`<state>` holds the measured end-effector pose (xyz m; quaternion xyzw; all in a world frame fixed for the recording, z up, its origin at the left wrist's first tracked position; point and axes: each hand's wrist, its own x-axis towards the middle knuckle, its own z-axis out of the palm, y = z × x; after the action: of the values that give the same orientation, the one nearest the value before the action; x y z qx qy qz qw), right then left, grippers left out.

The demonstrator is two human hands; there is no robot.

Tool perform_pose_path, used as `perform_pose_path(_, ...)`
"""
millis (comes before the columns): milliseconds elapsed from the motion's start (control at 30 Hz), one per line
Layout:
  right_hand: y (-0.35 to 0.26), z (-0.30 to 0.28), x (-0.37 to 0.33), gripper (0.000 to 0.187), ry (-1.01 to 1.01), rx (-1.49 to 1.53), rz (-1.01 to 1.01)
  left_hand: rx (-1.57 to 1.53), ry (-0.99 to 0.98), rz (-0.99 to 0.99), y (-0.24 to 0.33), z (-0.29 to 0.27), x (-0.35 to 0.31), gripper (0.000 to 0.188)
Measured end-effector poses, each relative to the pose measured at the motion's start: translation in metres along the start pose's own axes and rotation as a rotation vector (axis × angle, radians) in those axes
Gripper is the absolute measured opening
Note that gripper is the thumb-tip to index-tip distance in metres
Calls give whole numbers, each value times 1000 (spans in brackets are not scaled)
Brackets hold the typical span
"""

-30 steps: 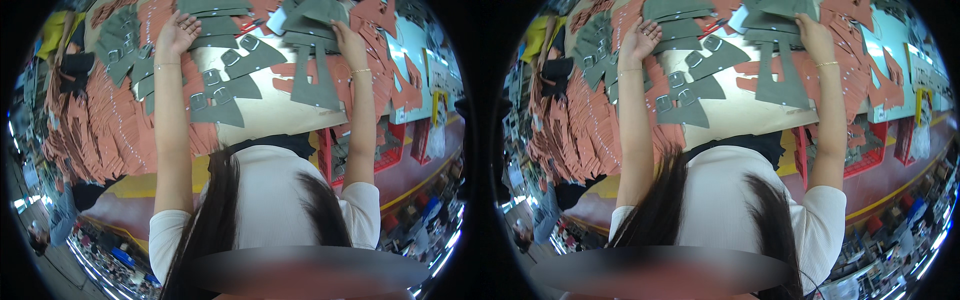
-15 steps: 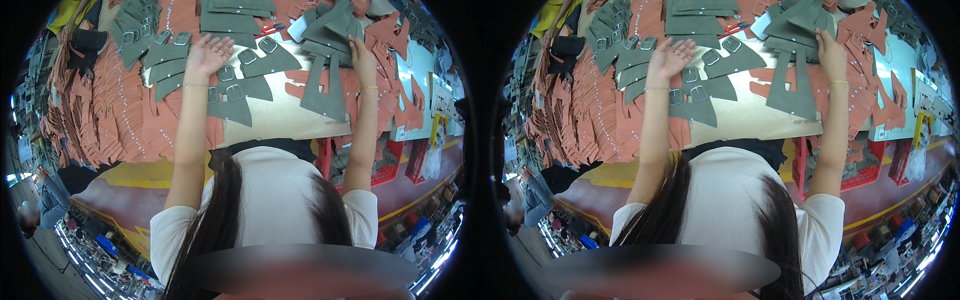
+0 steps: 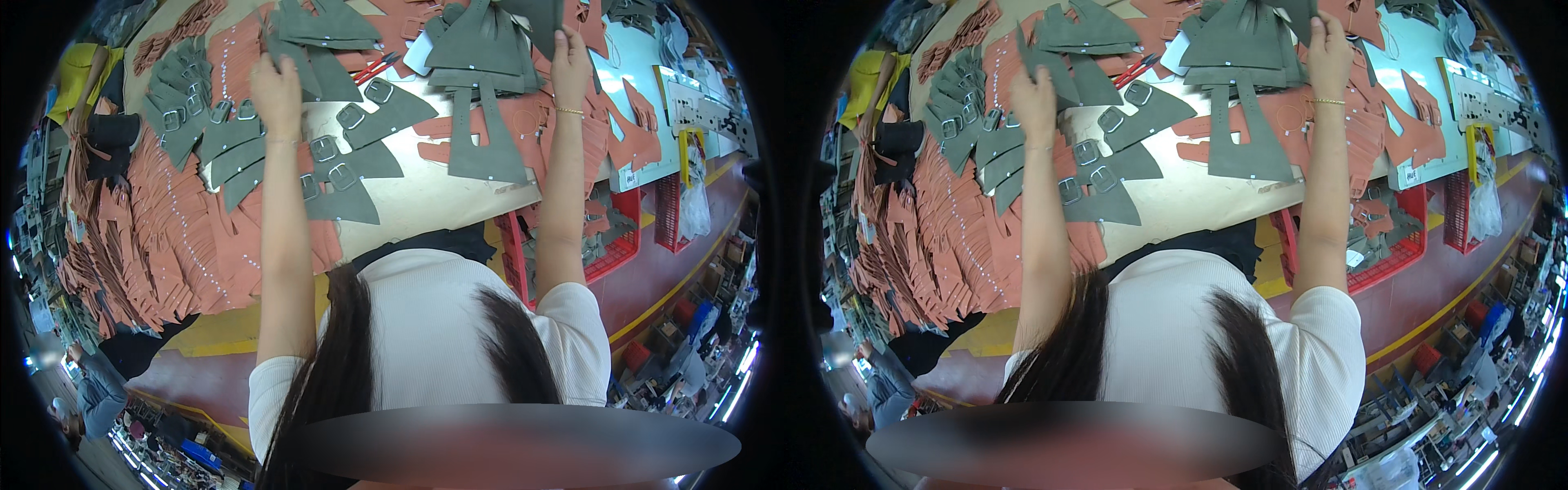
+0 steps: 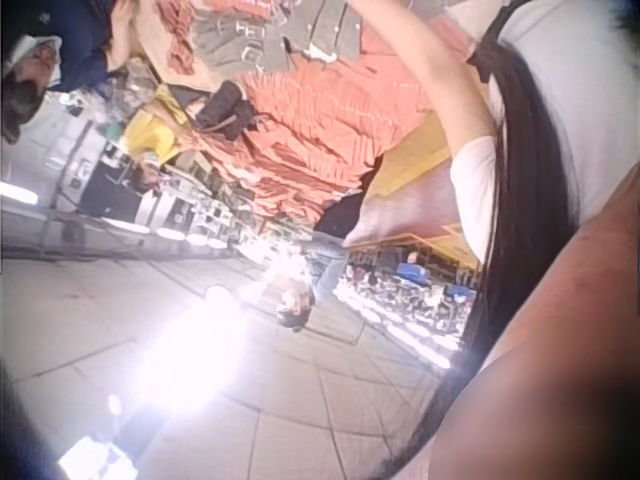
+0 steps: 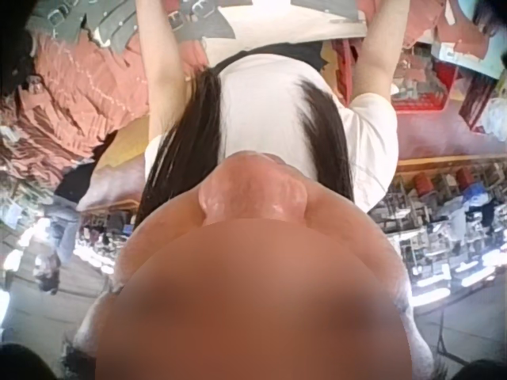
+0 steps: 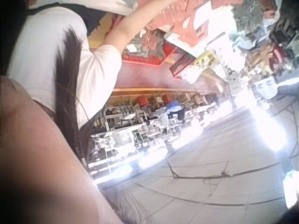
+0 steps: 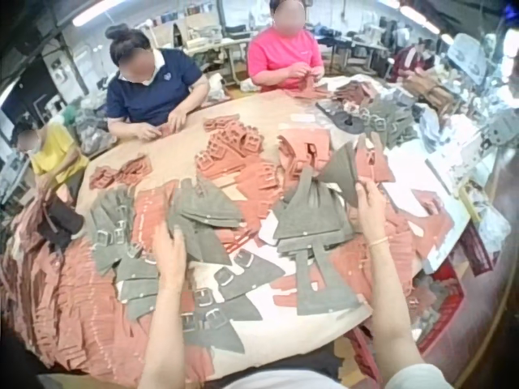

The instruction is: The person sorts and stacks pre-cut olive-green fabric pieces with metal buckles on a table. They repeatedly pick up pieces, align them, and place them into neat piles while occasionally moving other pieces aside.

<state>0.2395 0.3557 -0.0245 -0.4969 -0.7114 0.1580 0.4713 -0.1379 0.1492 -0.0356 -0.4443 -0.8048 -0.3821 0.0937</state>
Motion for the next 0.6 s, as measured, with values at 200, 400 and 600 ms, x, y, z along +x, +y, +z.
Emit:
perform_pose_path(200, -79, 7, 10, 24, 289, 149, -197, -424, 177, -228, 23, -68, -2, 26)
perform_pose_path(400, -223, 61, -67, 26, -226, 227, -715, -1468, 115, -771, 79, -54, -25, 36)
perform_pose_path(600, -270, 83, -98, 23, -243, 306, -793, -1623, 48, -497, 81, -77, -25, 37)
